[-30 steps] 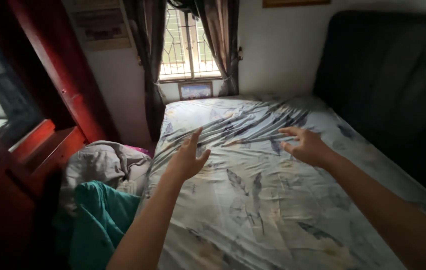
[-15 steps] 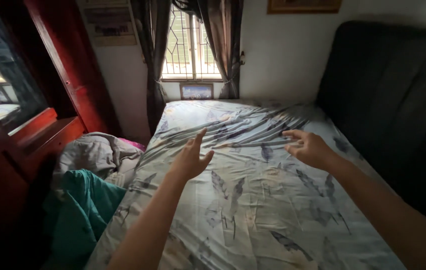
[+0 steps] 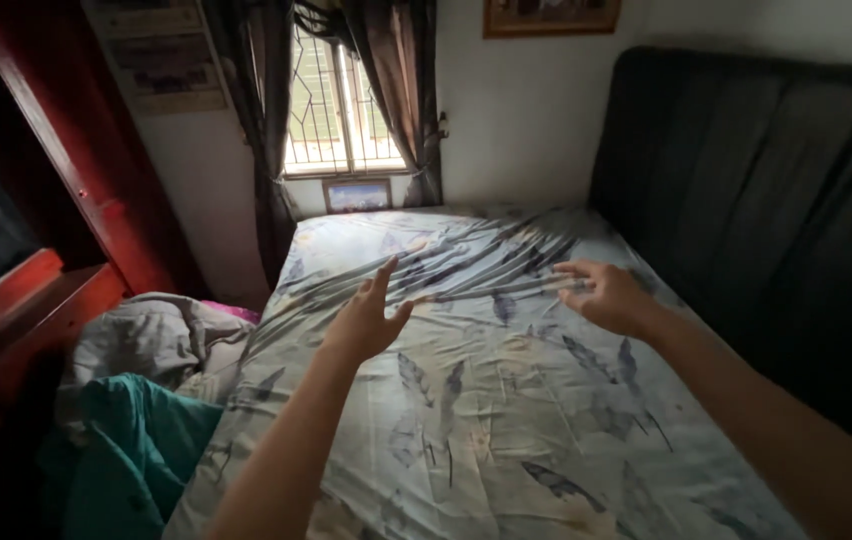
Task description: Making a bed by spreading the bedsheet and folding a blanket.
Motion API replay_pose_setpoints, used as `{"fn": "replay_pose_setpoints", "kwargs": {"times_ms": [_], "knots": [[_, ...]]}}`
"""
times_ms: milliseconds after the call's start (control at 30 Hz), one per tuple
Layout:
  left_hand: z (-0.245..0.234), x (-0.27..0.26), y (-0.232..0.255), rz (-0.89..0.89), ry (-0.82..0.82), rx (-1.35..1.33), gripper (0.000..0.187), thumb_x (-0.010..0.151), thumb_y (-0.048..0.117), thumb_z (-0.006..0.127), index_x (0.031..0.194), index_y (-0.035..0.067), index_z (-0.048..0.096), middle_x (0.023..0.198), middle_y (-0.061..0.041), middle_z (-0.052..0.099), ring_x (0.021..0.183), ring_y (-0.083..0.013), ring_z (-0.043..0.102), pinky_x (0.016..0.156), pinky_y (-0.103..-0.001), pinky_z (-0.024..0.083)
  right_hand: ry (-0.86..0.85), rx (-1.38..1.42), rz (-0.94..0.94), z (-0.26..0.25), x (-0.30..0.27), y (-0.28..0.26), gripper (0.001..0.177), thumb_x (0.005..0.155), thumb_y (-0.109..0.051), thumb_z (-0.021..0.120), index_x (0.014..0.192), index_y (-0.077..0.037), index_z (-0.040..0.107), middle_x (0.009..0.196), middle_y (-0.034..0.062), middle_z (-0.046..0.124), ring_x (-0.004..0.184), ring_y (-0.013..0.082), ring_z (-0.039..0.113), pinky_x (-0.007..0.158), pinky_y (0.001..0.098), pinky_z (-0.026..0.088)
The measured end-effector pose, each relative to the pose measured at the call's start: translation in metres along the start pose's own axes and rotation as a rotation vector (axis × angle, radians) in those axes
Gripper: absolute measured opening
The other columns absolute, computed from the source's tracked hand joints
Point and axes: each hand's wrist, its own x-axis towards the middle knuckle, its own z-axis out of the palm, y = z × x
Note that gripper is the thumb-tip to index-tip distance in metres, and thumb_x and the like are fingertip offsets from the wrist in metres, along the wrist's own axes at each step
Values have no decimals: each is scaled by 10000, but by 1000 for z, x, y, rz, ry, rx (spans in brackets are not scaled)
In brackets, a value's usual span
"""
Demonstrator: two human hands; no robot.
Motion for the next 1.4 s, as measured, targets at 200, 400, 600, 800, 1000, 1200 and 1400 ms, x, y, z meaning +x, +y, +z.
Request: {"fn": "replay_pose_setpoints", "kwargs": {"times_ms": [200, 400, 600, 800, 1000, 1200, 1400], "knots": [[8, 15, -19, 70, 50, -9, 802, 937, 448, 622, 1605, 246, 227, 1439, -298, 517, 1299, -493, 527, 1036, -555, 467, 4, -95, 36, 12, 3, -16, 563, 888, -315, 697, 1430, -206, 588, 1484, 96, 581, 1345, 334, 564, 1080, 480, 478], [18, 35, -41, 129, 50, -30, 792, 940, 431, 636, 1588, 222, 232, 1448, -297, 515, 1321, -487, 516, 1026, -568, 474, 14, -48, -88, 42, 19, 2, 526, 890, -299, 694, 1395, -180, 609, 1504, 97, 569, 1378, 340, 540, 1105, 479, 451], [25, 40, -33, 45, 16, -39, 780, 956, 429, 624, 1605, 240, 233, 1449, -297, 517, 1298, -491, 540, 1035, -559, 487, -15, -36, 41, 30, 14, -4, 536, 878, -273, 682, 1407, -215, 614, 1490, 64, 586, 1355, 338, 553, 1077, 458, 492], [67, 54, -21, 42, 29, -66, 793, 934, 405, 632, 1598, 227, 238, 1453, -291, 517, 1302, -488, 534, 1039, -539, 478, 0, -28, -20, 16, 25, 50, 512, 890, -303, 691, 1384, -182, 632, 1474, 75, 603, 1331, 321, 593, 1072, 437, 495], [128, 70, 22, -17, 47, -80, 790, 948, 408, 631, 1601, 225, 226, 1500, -278, 472, 1332, -482, 503, 1044, -554, 467, -65, 36, 9, -35, 39, 121, 498, 896, -289, 698, 1378, -175, 646, 1411, 94, 661, 1277, 300, 659, 1035, 408, 529], [188, 101, 94, -101, -16, -10, 801, 937, 432, 631, 1599, 255, 216, 1528, -235, 450, 1374, -441, 486, 1048, -543, 478, -9, -65, -27, -99, 51, 211, 535, 875, -312, 726, 1390, -199, 637, 1400, 110, 660, 1266, 313, 635, 1005, 418, 536], [226, 103, 149, -181, -90, 16, 817, 953, 468, 602, 1620, 280, 169, 1578, -239, 385, 1335, -467, 504, 1046, -543, 486, 18, -63, -89, -119, 79, 298, 531, 877, -310, 728, 1389, -202, 641, 1420, 118, 636, 1264, 312, 636, 1027, 422, 528]]}}
